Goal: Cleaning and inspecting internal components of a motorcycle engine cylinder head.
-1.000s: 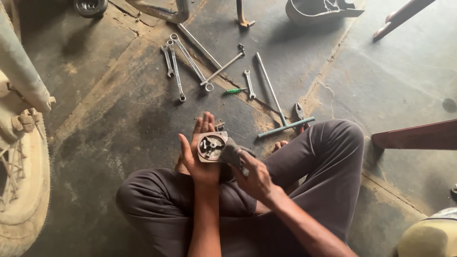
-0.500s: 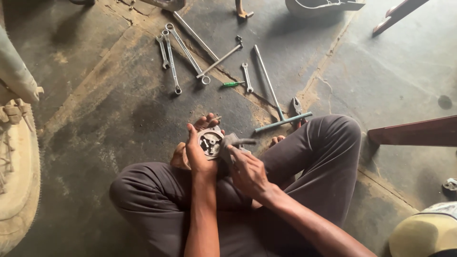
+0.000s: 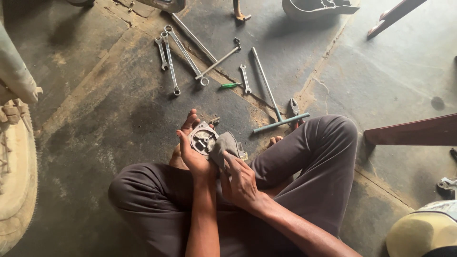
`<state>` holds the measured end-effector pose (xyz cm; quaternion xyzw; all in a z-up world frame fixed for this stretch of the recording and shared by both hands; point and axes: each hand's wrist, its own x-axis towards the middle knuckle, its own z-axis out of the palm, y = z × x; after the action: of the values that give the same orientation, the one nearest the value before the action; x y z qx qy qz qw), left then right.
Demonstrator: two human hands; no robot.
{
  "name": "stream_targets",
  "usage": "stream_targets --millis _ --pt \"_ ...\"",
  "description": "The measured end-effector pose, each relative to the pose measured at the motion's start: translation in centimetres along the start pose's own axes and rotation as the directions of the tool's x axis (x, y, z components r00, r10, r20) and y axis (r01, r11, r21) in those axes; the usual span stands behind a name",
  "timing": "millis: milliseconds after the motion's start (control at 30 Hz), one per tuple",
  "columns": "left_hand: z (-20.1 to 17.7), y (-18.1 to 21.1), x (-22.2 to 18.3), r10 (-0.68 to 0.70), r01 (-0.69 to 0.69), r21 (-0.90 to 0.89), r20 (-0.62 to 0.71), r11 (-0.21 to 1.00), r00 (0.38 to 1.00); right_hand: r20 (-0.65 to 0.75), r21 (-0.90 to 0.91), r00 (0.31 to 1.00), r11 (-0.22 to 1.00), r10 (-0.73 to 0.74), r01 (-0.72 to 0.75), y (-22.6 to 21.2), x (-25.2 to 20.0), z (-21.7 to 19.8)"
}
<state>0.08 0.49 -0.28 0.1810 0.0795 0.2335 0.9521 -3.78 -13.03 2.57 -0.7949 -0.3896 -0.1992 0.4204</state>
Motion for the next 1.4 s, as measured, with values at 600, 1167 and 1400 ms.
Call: stream_targets --millis 600,1167,1400 --pt "-0.9 0.6 -0.1 -0.067 0.083 -0.129 0.125 0.988 0.990 0.472 0.044 0.839 0.958 -0.270 0.284 5.2 1.3 -1.3" --pt "0.8 1.0 0.3 0.012 -0.012 -0.011 0.031 1.000 0.999 -0.117 0.313 0.861 0.841 0.495 -0.441 6.8 2.8 -3.1" --pt "0.8 0.5 0.4 -0.096 0.092 -0.108 -0.025 0.990 0.995 -0.110 0.054 0.733 0.741 0.671 -0.670 8.2 2.6 -3.7"
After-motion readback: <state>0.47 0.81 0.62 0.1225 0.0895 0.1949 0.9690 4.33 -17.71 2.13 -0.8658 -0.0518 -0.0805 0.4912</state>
